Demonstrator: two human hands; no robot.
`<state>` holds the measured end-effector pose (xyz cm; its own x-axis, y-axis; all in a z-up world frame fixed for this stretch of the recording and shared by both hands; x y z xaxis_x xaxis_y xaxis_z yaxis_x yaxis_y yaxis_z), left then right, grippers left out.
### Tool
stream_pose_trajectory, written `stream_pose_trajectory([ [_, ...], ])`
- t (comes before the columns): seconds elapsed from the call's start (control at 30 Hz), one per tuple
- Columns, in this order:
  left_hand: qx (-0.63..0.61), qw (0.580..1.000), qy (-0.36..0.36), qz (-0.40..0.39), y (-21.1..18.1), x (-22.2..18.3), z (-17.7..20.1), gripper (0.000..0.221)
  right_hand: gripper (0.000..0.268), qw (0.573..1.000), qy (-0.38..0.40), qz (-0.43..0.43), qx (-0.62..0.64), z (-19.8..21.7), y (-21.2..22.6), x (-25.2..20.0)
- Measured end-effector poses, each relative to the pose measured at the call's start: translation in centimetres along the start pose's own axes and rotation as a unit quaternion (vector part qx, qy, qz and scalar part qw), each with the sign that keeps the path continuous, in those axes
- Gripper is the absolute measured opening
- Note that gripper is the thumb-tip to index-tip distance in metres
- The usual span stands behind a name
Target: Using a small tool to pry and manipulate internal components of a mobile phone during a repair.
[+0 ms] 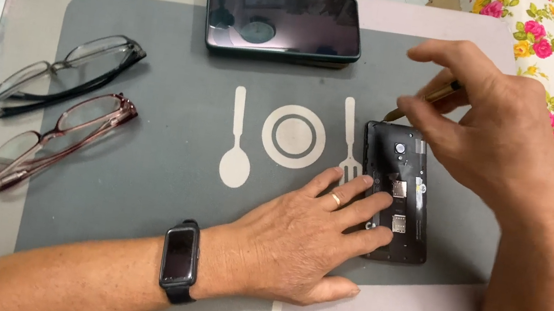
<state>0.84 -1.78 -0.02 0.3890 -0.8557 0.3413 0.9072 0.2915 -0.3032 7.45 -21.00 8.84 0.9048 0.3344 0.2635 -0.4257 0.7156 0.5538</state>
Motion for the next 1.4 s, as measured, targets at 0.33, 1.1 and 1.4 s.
stream_pose_trajectory([
  [0.33, -0.004, 1.0, -0.006, -0.004, 0.1, 0.0, -0.7, 0.065, 0.042, 0.996, -0.057, 0.04, -0.05, -1.0, -0.2, -0.5],
  [1.1, -0.023, 0.993, -0.114, 0.01, -0.7, 0.0, -3.2, 0.045, 0.054, 0.999, 0.001, -0.017, 0.045, -1.1, -3.6, -1.5],
  [1.4, 0.075, 0.953, -0.174, 0.237, -1.3, 3.1, -0.7, 0.039, 0.042, 0.969, -0.077, -0.106, 0.208, 0.5, -6.4, -4.2],
])
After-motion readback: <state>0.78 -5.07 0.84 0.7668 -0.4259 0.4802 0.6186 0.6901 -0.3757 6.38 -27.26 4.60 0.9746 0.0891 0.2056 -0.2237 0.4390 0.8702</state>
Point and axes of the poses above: each hand's wrist, its own x-axis towards the middle knuckle, its own z-axis out of the back of the hand, y = z × x, the point moved 3 cm from there along x, towards the middle knuckle, and after that the axes turned 13 degrees about x, right-handed, at the moved point
